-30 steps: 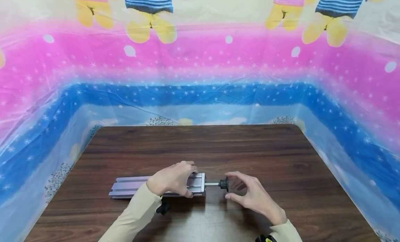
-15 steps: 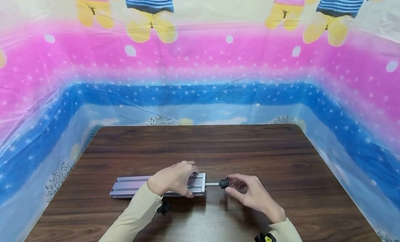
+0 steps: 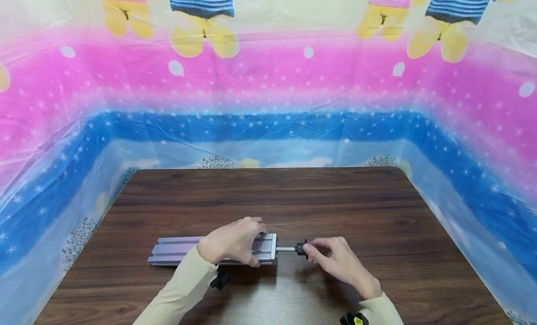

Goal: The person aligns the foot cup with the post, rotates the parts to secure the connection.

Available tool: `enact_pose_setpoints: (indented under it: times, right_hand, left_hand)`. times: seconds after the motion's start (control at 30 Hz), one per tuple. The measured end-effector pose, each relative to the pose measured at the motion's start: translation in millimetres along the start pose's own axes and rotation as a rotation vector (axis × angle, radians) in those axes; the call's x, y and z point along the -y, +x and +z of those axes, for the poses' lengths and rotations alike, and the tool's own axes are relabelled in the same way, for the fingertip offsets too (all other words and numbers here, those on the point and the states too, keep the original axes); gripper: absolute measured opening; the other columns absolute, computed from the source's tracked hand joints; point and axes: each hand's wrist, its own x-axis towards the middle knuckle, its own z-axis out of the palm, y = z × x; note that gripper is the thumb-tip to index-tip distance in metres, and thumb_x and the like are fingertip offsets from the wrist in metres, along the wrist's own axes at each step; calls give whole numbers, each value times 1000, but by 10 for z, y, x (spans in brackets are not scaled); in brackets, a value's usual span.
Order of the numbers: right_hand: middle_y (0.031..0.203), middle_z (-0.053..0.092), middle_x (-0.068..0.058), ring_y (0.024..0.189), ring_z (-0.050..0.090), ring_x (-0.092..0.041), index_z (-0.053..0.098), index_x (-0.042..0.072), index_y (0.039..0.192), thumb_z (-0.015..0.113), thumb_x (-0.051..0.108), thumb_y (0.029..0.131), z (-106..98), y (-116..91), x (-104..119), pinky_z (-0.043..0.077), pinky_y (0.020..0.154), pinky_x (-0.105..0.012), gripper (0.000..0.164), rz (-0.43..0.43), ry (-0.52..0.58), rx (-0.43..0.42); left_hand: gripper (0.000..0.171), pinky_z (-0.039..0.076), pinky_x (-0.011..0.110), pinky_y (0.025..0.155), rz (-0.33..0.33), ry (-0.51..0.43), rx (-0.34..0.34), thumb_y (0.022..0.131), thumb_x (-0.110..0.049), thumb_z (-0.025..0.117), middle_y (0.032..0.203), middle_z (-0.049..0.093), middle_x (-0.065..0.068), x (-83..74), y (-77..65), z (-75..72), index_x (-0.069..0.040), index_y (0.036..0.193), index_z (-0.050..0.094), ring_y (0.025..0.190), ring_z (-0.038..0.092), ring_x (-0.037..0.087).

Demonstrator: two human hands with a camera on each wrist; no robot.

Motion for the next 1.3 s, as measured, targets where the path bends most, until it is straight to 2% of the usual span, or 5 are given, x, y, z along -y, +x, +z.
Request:
enact_pose_setpoints:
  times: [0.2, 0.37, 0.53, 0.7, 1.3]
  right_hand:
    - [69, 73, 8, 66, 67, -4, 74, 16, 80, 53, 27, 105, 25, -6, -17, 51, 66, -23, 35, 4, -15, 10]
    - [84, 73, 8, 73, 66, -3, 72, 15, 108, 65, 23, 99, 20, -60, -12, 53, 68, -25, 14, -40, 1, -14]
    - [96, 71, 9, 80, 67, -3, 59, 21, 136, 81, 22, 86, -2, -99, 20, 56, 71, -29, 55, -139, 27, -42]
    - [95, 72, 9, 79, 67, -3, 63, 21, 130, 82, 17, 85, 4, -68, 30, 58, 71, -33, 49, -212, 17, -65]
    - [90, 75, 9, 79, 64, 2, 76, 12, 106, 67, 29, 98, -15, -51, 35, 55, 71, -26, 21, -8, -41, -8]
  left_hand:
    - [50, 45, 23, 64, -11, -12, 1, 68, -30, 93, 91, 56, -3, -9, -12, 8, -7, 106, 70, 72, 50, 10]
    - [51, 45, 24, 65, -10, -13, 1, 68, -30, 93, 95, 59, -2, -2, -10, 6, -7, 107, 70, 74, 50, 10]
    - [51, 45, 24, 65, -8, -16, 1, 68, -30, 93, 95, 59, -2, 7, -15, -5, -7, 107, 70, 74, 49, 10]
    - [48, 45, 23, 64, -8, -20, -10, 67, -29, 93, 92, 56, -4, 9, -20, -6, -9, 103, 69, 73, 49, 9]
    - [52, 46, 24, 68, -16, -11, -7, 67, -30, 93, 95, 58, -2, -12, -9, 3, -8, 108, 70, 75, 50, 11]
